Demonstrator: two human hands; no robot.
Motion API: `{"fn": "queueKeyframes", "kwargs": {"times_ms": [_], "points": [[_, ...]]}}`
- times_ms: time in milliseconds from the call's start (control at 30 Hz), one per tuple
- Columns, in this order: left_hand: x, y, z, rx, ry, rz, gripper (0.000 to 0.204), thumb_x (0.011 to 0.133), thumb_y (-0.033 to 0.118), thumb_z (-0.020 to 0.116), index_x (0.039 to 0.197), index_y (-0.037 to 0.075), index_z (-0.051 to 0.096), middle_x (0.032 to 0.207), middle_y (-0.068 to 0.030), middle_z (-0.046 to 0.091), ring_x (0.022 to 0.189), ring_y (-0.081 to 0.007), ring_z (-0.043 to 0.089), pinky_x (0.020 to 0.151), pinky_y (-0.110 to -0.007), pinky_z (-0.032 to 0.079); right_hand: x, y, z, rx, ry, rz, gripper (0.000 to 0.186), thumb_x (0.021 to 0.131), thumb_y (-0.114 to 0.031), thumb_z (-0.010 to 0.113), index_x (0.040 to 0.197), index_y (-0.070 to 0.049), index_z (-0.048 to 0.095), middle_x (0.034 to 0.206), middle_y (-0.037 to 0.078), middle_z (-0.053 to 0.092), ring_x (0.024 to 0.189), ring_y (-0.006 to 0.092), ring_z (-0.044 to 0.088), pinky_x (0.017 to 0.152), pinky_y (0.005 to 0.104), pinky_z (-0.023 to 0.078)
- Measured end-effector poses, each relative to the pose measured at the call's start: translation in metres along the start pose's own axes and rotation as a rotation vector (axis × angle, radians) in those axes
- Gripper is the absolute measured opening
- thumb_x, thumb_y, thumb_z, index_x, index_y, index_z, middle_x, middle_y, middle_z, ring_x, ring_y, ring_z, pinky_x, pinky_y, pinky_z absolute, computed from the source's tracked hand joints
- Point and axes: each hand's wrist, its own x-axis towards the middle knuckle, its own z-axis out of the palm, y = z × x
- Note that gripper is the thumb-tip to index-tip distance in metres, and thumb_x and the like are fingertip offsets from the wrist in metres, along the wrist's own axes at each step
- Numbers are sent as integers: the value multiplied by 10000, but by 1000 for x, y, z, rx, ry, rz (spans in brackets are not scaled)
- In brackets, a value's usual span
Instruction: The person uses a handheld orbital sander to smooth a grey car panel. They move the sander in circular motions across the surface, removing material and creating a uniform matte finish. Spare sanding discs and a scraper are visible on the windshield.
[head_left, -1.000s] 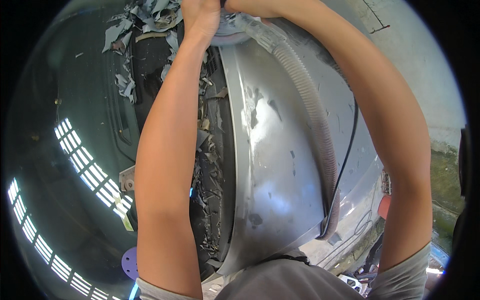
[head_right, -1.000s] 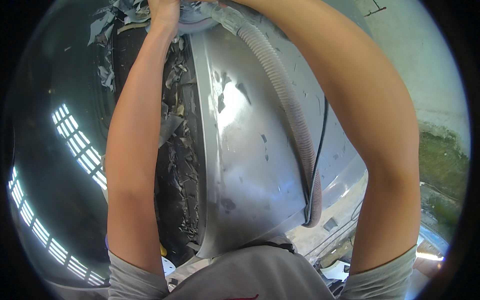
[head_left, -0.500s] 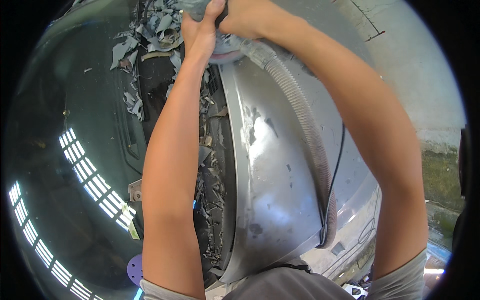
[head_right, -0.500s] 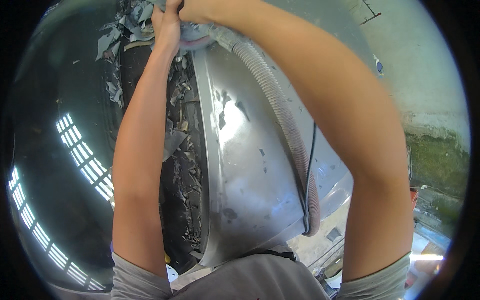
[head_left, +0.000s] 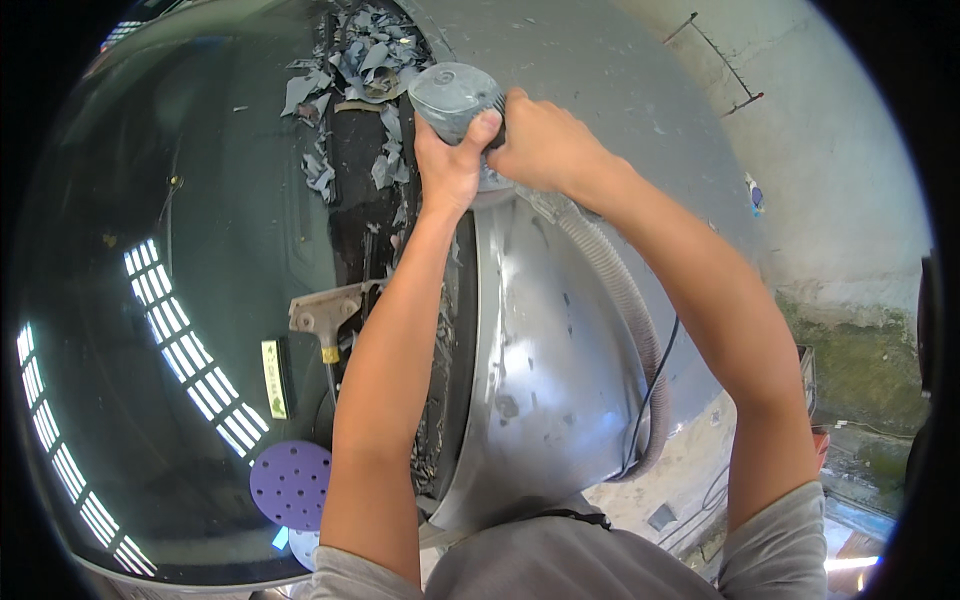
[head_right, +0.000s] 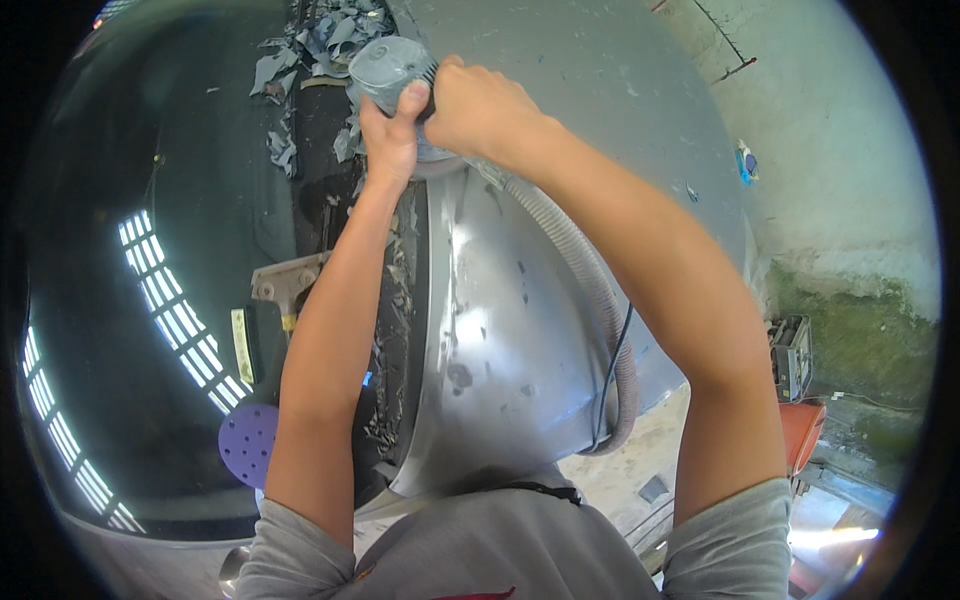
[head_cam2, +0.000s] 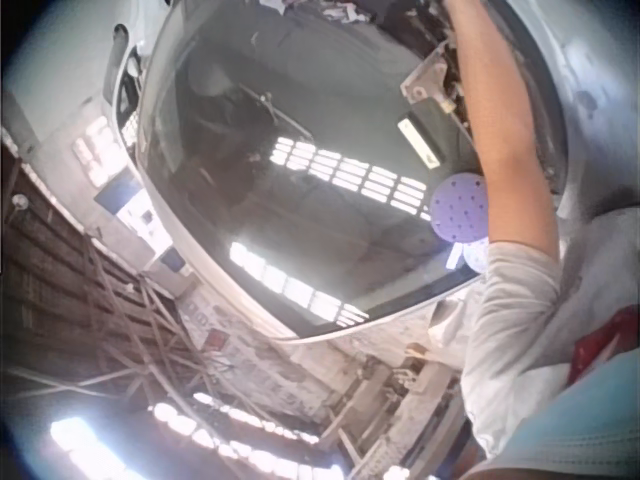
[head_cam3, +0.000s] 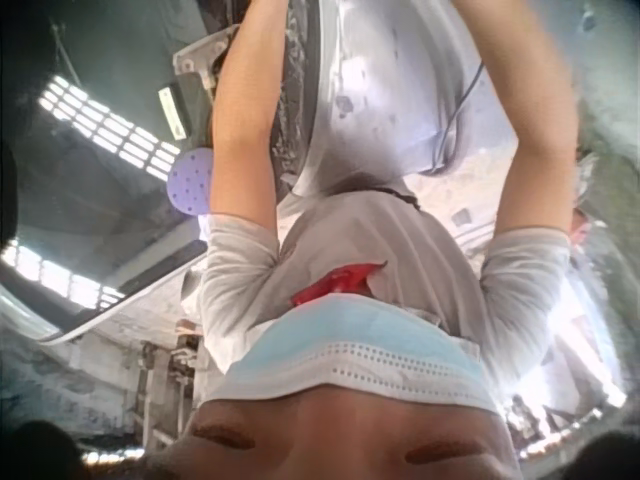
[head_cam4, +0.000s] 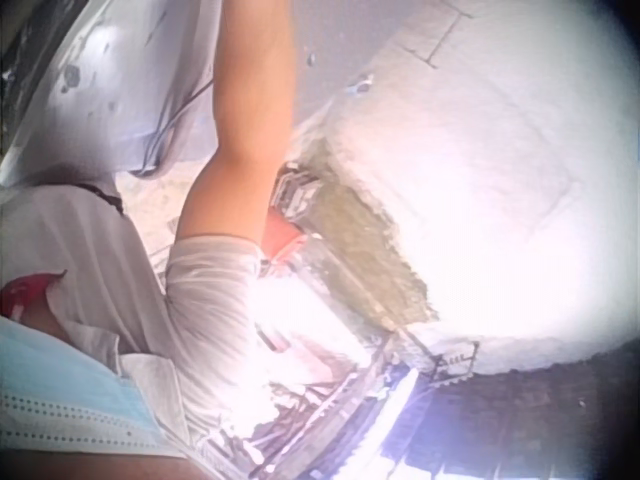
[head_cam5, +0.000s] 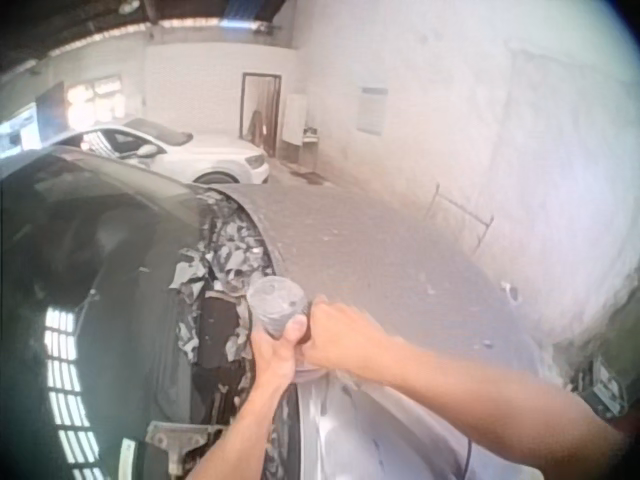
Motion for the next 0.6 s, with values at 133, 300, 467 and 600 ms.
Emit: {"fn": "queueKeyframes", "kwargs": {"times_ms": [133, 300, 467, 600], "points": [[-44, 17, -4, 40, 7, -31, 851, 821, 439, 958, 1426, -9, 561, 1280, -123, 709, 1156, -226, 684, 1034, -394, 547, -40, -8, 5, 37, -33, -6, 426, 824, -120, 673, 1144, 153, 614, 997, 380, 751, 961, 529, 764, 874, 568, 612], [-98, 37, -10, 68, 7, -33, 881, 800, 474, 961, 1411, -16, 559, 1271, -137, 699, 1147, -249, 686, 1023, -405, 550, -93, -17, 14, 6, -57, -2, 441, 829, -125, 681, 1159, 152, 588, 967, 374, 750, 942, 532, 764, 851, 572, 613], [-154, 60, -12, 100, 2, -74, 910, 782, 462, 965, 1421, -22, 536, 1299, -147, 672, 1165, -243, 670, 1036, -402, 542, -148, -25, 21, 43, -135, 67, 580, 819, -151, 759, 1266, 139, 529, 969, 355, 746, 951, 542, 745, 860, 586, 593], [-203, 78, -18, 62, 4, -140, 913, 771, 430, 972, 1429, -21, 529, 1293, -133, 668, 1166, -236, 666, 1050, -402, 535, -194, -34, 26, 80, -203, 54, 589, 821, -158, 765, 1254, 147, 508, 933, 347, 745, 919, 541, 749, 835, 588, 599]]}}
